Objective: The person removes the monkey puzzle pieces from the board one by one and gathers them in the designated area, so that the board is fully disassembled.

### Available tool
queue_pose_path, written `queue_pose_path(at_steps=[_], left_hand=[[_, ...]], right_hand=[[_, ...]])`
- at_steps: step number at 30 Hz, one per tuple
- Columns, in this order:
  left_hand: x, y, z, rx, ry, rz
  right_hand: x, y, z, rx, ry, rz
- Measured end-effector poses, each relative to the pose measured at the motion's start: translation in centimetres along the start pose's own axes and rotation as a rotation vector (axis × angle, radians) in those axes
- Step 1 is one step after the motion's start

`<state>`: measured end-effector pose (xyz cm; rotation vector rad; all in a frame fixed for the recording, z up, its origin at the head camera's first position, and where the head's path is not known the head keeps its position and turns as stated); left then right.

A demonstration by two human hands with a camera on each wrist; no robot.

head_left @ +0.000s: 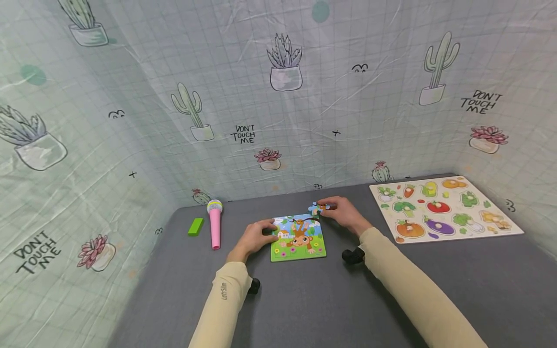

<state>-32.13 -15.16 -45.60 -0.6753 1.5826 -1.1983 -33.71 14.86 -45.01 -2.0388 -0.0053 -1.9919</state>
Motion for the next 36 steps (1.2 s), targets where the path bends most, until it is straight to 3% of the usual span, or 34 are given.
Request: queue_pose_path(at_steps=[9,16,26,36], left_hand=[[0.0,0.0,0.0,0.01,-0.015,0.009],[-0.1,-0.1,0.0,0.013,-0.014,0.005],[-0.1,-0.1,0.0,0.014,-0.01,0.001],[0.0,0.0,0.0,0.014,-0.006,-0.006]], right_hand=[[-1.7,-4.5,-0.1,-0.063,0.072,-0.045],[-2.6,-6.2,-0.2,-0.039,0.115,-0.014],[-2.5,-5.9,-0.4,-0.062,-0.022,0.323],[-2.7,-5.6,-0.3,-0.081,-0.089,0.38]])
Point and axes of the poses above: each hand's wrist, its own z-axis away from the middle knuckle, its own y-axis out of the palm, x = y × z, the point moved 1 cm from there along -z, towards the middle knuckle, and after that the axes turned 15 degrees about -z, right-handed, at the moved point
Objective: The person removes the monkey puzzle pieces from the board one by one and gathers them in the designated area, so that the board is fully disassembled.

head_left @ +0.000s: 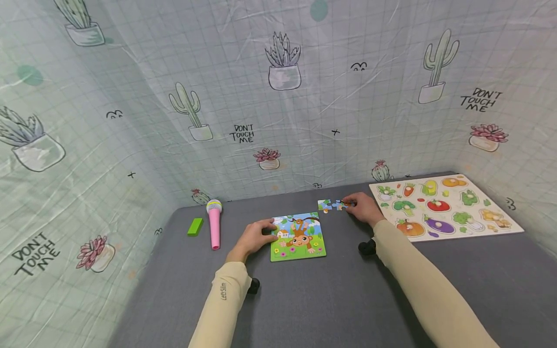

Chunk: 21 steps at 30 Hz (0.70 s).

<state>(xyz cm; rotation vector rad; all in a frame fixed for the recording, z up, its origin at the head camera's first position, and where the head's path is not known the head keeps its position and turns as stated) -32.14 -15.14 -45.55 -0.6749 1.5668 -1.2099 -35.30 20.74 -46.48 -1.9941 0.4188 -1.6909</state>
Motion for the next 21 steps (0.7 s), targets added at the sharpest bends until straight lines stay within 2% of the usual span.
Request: queue_pose_path(at_steps=[8,21], left_hand=[[-0.13,-0.16,0.13,-0.004,0.002,-0.005],[-0.12,-0.1,0.02,0.005,0.008,-0.008]], right_hand=[[-0.33,0.31,-0.09,-0.026,-0.036,0.041],[-0.34,0.74,-0.32,-0.07,-0.056,0.045]])
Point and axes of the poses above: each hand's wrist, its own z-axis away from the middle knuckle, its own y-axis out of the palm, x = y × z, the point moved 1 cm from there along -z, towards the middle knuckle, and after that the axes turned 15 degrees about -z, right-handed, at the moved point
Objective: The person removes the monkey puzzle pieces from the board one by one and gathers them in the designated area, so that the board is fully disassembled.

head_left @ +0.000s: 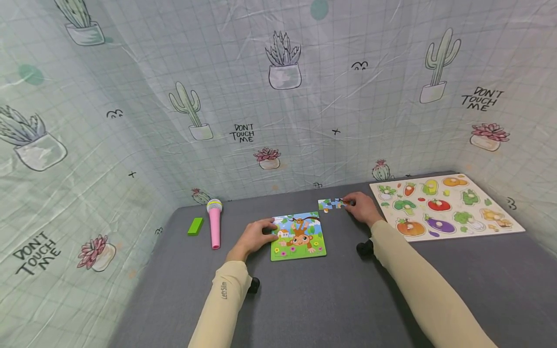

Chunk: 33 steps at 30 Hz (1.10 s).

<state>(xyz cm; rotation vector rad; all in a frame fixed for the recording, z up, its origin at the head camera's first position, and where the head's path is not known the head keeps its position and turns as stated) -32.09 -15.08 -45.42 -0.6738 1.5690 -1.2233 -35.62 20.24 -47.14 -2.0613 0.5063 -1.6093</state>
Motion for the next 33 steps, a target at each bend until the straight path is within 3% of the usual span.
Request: queue_pose_path(at_steps=[20,25,33], left_hand=[[-0.1,0.0,0.0,0.0,-0.005,0.005],[0.0,0.0,0.0,0.005,-0.007,0.008],[0.1,0.1,0.0,-0.009,-0.005,0.01]], right_hand=[[0.4,-0.1,-0.2,-0.003,0.06,-0.024],[2.1,0.4,-0.3,-0.004,0.147,-0.113],[5.8,3.3,0.0,0.097,0.201,-0.318]])
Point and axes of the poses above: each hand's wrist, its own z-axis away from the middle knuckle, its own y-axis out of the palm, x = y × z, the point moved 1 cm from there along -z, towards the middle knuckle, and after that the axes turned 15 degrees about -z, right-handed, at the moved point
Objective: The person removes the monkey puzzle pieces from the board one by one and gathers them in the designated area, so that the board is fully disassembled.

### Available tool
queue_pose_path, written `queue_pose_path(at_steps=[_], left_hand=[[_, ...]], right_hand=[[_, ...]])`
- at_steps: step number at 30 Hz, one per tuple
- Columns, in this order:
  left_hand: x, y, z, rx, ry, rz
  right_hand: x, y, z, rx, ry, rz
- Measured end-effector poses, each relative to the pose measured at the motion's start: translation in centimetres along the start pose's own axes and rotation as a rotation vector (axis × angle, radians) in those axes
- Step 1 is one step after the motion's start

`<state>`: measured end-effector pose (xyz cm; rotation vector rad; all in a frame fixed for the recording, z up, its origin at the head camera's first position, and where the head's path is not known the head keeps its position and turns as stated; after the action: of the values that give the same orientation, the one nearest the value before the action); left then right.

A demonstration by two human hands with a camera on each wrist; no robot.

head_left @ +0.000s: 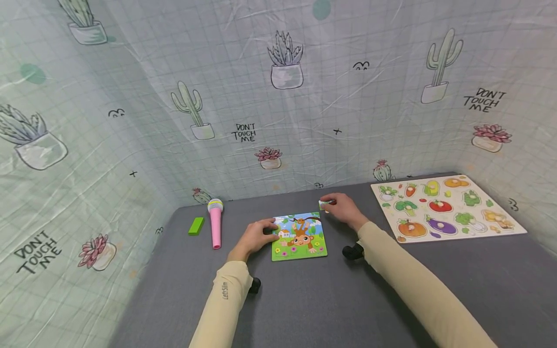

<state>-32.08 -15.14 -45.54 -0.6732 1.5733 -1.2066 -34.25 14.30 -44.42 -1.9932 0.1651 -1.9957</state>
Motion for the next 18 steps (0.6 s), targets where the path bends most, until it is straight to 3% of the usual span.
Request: queue_pose_path(at_steps=[6,11,18], left_hand=[[0.0,0.2,0.0,-0.018,-0.006,0.014],[0.0,0.3,0.0,-0.032,-0.012,0.023],[0.0,0.2,0.0,-0.034,-0.006,0.029]], right_hand=[[0.4,3.1,1.1,0.066,0.071,-0.112],[0.0,4.1,1.5,0.09,0.012,-0.044],[-0.7,4.1,1.4,0.135,-0.072,-0.025]])
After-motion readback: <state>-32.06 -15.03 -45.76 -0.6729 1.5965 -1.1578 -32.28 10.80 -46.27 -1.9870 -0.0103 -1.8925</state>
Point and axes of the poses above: each hand's wrist, its own z-axis away from the middle knuckle, its own y-axis out of the palm, x = y × z, the point moved 1 cm from there along -z, towards the middle knuckle, and after that the axes turned 15 degrees about -z, right-handed, at the moved point
